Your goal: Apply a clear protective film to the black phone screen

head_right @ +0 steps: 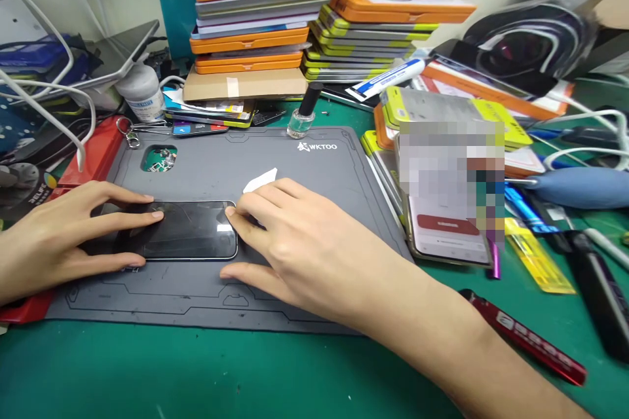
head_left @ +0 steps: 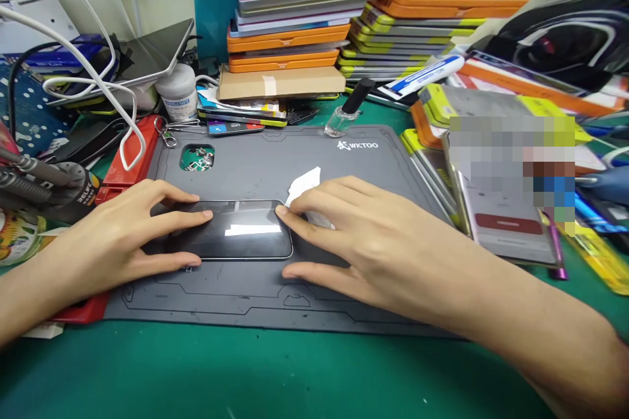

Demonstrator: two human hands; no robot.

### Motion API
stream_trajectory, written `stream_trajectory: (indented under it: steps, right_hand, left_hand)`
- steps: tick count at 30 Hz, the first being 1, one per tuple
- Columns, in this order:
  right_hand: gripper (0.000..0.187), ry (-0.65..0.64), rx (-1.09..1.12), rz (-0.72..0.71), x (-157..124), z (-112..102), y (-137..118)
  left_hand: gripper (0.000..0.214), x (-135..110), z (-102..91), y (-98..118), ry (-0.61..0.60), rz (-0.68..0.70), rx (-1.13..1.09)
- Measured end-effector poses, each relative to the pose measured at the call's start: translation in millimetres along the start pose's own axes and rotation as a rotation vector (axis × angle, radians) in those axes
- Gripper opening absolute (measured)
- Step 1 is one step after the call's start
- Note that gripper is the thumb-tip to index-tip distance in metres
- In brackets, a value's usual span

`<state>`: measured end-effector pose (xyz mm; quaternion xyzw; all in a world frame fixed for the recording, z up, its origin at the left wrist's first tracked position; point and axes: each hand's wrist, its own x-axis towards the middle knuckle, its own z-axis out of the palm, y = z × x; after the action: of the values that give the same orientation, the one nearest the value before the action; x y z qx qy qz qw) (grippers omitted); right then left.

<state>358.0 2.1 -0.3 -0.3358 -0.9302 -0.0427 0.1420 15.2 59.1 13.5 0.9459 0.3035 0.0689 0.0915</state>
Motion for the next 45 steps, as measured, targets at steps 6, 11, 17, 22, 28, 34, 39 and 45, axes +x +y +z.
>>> stream_trajectory:
  steps: [6, 11, 17, 22, 28, 34, 39, 45]
  right_hand:
    - [0.039, 0.002, 0.033, -0.031, -0.5, -1.8, 0.0]
    - [0.034, -0.016, 0.062, -0.045, -1.2, -3.5, -0.2]
    - [0.032, -0.033, 0.08, -0.051, -1.8, -5.3, -3.4]
    - [0.032, -0.024, 0.111, -0.052, -0.9, -7.6, -6.6]
    - [0.029, -0.047, 0.119, -0.053, -1.9, -10.2, -9.5]
    - [0.028, -0.065, 0.126, -0.054, -2.5, -11.4, -11.1]
    - [0.028, -0.071, 0.161, -0.05, -3.0, -11.9, -13.3]
    - [0.029, -0.081, 0.2, -0.051, -2.6, -13.3, -14.0]
  left_hand:
    - [0.049, 2.0, -3.2, 3.1, 0.0, 0.0, -0.044]
    - [0.052, 0.4, -1.5, 2.0, 0.013, 0.011, -0.045]
    - [0.056, 0.2, 0.8, -0.3, 0.005, 0.02, -0.043]
    - [0.054, -0.8, 1.8, -0.8, 0.003, 0.003, -0.04]
    - [0.051, 0.0, 1.9, 1.5, -0.004, -0.002, -0.039]
    - [0.052, -1.7, 2.9, -0.4, -0.006, -0.003, -0.032]
    - [0.052, -1.7, 3.0, -0.9, -0.009, 0.003, -0.02]
    - [0.051, -1.6, 3.0, 0.0, -0.016, 0.001, -0.011]
